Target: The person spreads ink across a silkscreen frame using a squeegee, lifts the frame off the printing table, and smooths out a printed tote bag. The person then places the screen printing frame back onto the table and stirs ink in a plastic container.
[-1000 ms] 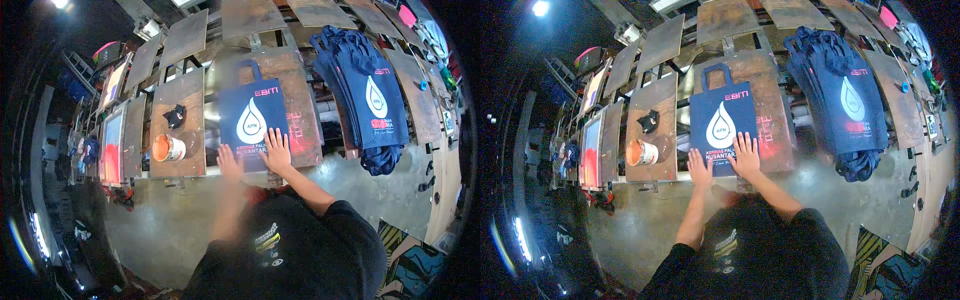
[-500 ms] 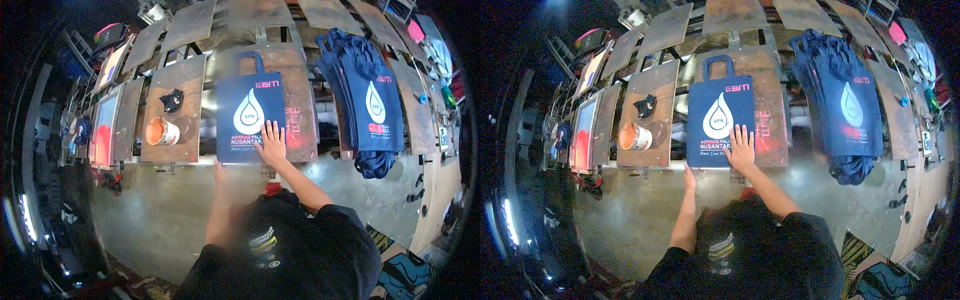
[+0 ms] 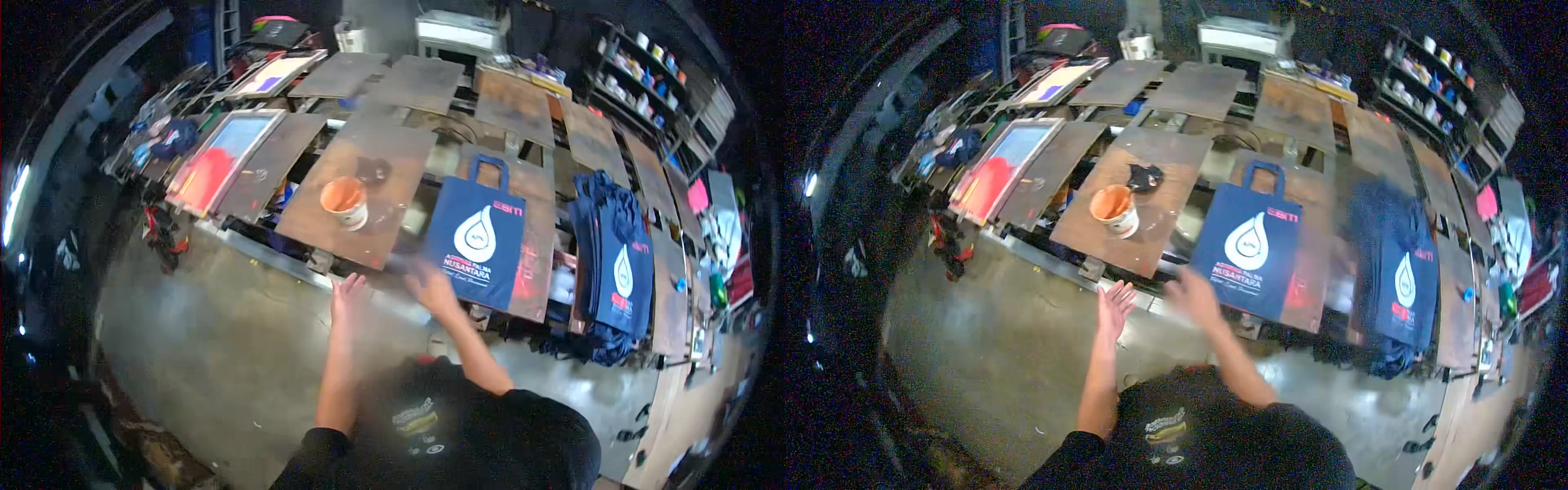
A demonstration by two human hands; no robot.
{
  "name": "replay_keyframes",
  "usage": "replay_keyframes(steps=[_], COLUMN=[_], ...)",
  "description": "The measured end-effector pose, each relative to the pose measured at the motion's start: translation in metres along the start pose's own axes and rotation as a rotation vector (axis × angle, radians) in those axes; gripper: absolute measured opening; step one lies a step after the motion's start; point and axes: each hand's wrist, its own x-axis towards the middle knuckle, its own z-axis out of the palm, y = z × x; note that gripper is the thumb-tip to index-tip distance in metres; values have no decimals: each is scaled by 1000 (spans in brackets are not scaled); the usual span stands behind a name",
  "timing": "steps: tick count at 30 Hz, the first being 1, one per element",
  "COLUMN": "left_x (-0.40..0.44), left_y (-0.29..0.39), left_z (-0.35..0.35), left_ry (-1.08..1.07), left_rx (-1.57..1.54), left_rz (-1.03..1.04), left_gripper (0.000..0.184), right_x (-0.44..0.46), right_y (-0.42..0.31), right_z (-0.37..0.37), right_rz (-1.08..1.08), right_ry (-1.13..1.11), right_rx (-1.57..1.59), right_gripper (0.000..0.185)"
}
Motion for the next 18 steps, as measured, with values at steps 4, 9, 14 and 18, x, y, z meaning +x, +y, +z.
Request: replay_keyframes(steps=[4,9,14,18], left_x=[-52,-75,-107,-135], left_y=[62,90,128,145], left_z=[26,-40,-104,-162], left_ry=[-125,-273,-188,-134], left_rx=[-236,-652,-604,-690], left_rz=[44,102,208,251], left_gripper=[83,86,86,83], right_x=[-52,-90,-92,-106], right_y=[-93,-125,-168,-192], right_z=[104,172,207,259], right_rz=[-362,-497,-505,-602], right_ry=[-459,-376,-605,-600], right_rx=[112,-87,-46,41], right_gripper=[62,75,75,73])
